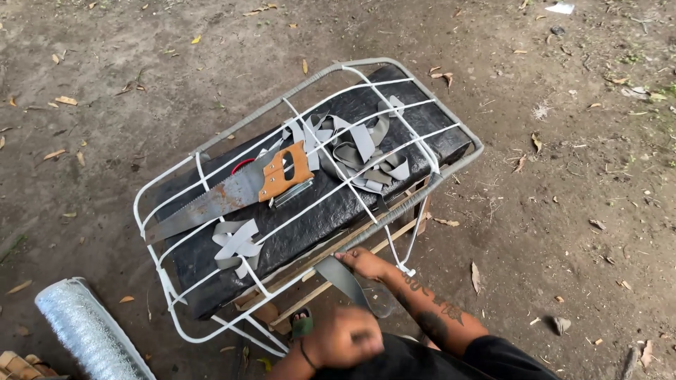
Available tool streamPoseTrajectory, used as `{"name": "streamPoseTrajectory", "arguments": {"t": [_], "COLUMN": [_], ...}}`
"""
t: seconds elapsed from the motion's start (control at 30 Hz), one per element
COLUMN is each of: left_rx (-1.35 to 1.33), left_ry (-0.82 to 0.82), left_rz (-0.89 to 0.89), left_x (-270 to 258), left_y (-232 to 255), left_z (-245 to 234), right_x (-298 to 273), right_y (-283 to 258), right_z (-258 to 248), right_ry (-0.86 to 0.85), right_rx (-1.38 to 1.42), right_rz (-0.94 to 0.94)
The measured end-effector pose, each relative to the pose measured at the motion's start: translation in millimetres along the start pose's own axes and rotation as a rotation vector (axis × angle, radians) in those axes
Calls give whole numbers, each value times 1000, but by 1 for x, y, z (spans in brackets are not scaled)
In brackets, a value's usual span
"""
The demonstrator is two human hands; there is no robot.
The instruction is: The person secures a black bag onto a metal luggage rack using white straps. They repeatedly wrap the straps around the rack and bag, pulling them tight to ensure the load is stable. A hand saw rests on top of the bag during the process.
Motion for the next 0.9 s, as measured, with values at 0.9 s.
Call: {"name": "streamPoseTrajectory", "arguments": {"t": [0.9], "left_rx": [33], "left_ry": [464], "left_rz": [-1134], "left_x": [-69], "left_y": [-219], "left_z": [-99], "right_x": [94], "right_y": [12], "right_z": [-30], "right_ry": [-67], "right_rx": [-392], "right_rz": [-307]}}
Point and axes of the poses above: each hand's wrist, its own x-axis towards the middle knuckle, its own z-axis out of the palm, y = z × x, the point moved 9 cm from there along x, towards the middle knuckle, and after that the axes turned 11 degrees about -y, right-handed, at the moved point
